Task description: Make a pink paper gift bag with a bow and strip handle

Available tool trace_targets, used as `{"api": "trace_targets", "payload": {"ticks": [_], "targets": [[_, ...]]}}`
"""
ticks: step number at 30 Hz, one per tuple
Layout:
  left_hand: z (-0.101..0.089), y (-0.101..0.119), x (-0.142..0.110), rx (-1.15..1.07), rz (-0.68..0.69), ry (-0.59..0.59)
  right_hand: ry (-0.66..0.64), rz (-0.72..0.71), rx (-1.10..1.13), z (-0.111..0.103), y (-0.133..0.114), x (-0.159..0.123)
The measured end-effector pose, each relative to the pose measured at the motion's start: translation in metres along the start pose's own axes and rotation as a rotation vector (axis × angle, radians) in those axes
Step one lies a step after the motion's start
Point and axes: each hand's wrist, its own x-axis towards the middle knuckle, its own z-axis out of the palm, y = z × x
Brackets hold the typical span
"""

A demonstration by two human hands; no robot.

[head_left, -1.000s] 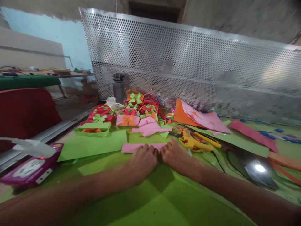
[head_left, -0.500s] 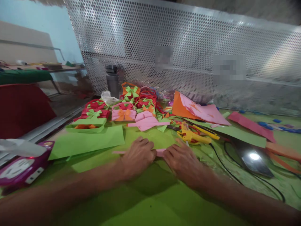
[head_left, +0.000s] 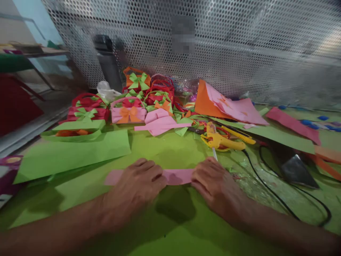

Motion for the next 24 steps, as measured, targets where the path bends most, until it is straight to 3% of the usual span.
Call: {"api": "trace_targets", "payload": {"ticks": [5, 12, 24], "targets": [[0.001, -0.004, -0.004, -0.133, -0.083, -0.006, 0.014, 0.092, 0.139, -0.001, 0.000, -0.003], [0.001, -0.003, -0.004, -0.249, -0.258, 0.028, 0.048, 0.160, 0.132, -0.001, 0.000, -0.004], [-0.003, 0.002, 0.007, -0.134, -0.360, -0.115, -0.018, 0.163, 0.060, 0.002, 0.001, -0.001]]}}
